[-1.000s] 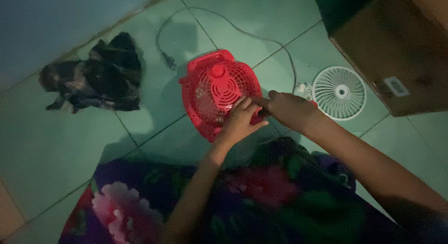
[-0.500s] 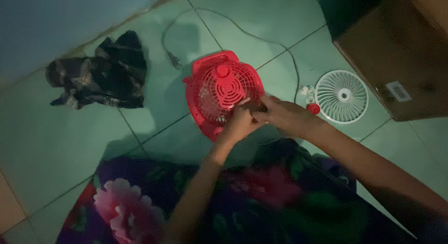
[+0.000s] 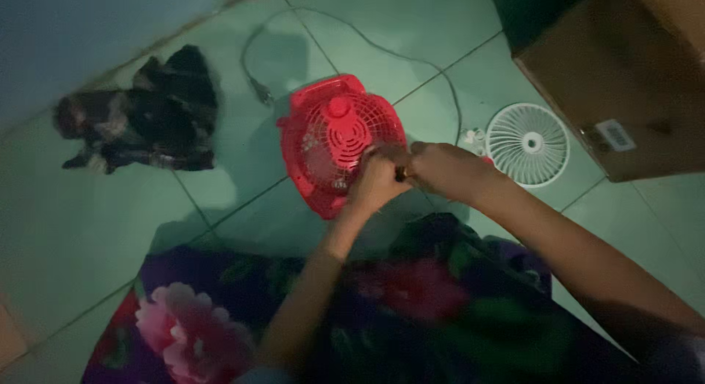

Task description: The person disassembles a red car-shaped fan using a screwdriver, removes the front grille, and then reassembles it by securing the grille back in place.

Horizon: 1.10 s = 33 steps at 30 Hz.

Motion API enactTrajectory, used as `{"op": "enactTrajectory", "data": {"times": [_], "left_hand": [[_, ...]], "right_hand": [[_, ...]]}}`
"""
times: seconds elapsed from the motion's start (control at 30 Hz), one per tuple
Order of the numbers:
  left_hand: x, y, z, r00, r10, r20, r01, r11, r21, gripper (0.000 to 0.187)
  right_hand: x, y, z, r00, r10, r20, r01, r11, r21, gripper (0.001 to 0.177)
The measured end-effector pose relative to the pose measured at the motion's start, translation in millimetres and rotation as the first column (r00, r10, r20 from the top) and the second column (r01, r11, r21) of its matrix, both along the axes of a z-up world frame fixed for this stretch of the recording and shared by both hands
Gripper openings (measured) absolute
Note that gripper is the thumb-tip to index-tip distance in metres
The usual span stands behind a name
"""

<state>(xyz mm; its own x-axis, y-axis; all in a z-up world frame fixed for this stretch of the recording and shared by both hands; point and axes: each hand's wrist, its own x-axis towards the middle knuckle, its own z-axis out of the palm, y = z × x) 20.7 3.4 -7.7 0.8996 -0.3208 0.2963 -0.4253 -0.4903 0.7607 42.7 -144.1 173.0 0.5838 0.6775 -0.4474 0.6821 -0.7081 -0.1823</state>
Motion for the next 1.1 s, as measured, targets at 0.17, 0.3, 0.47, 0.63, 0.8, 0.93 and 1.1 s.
{"op": "enactTrajectory", "data": {"times": [0.17, 0.3, 0.47, 0.63, 0.8, 0.93, 1.1], "left_hand": [[9.8, 28.0, 3.7, 0.965, -0.253, -0.065, 0.250, 0.967, -0.048, 0.037], [17.1, 28.6, 12.7, 0.929, -0.206, -0.309, 0.223, 0.974, 0.023, 0.041], [9.3, 19.6, 11.6, 0.977, -0.174, -0.120, 0.188, 0.975, 0.116, 0.035], [10.8, 14.5, 20.8, 0.971, 0.004, -0.239, 0.034, 0.988, 0.153, 0.050], [2.3, 6.2, 18.6, 0.986, 0.048, -0.158, -0.016, 0.981, 0.195, 0.035], [-0.6, 3.0, 28.8, 0.999, 0.031, -0.036, -0.026, 0.991, 0.133, 0.047], [-1.8, -4.4, 25.4, 0.992, 0.111, -0.063, -0.089, 0.957, 0.277, 0.041]], "right_hand": [[7.2, -4.9, 5.8, 1.000, 0.005, -0.004, -0.005, 1.000, 0.009, 0.028], [1.4, -3.7, 6.1, 0.991, 0.135, -0.003, -0.134, 0.987, 0.086, 0.063], [1.2, -7.9, -3.6, 0.990, 0.139, 0.003, -0.138, 0.985, 0.102, 0.058], [-4.1, -13.1, -19.9, 0.983, 0.161, 0.085, -0.176, 0.963, 0.205, 0.061], [-4.0, -20.3, 2.3, 0.988, -0.124, 0.088, 0.111, 0.984, 0.140, 0.066], [-4.9, -8.9, 3.4, 0.977, -0.164, 0.137, 0.192, 0.954, -0.228, 0.064], [6.5, -14.0, -8.6, 0.990, -0.139, 0.012, 0.139, 0.988, -0.069, 0.050]]}}
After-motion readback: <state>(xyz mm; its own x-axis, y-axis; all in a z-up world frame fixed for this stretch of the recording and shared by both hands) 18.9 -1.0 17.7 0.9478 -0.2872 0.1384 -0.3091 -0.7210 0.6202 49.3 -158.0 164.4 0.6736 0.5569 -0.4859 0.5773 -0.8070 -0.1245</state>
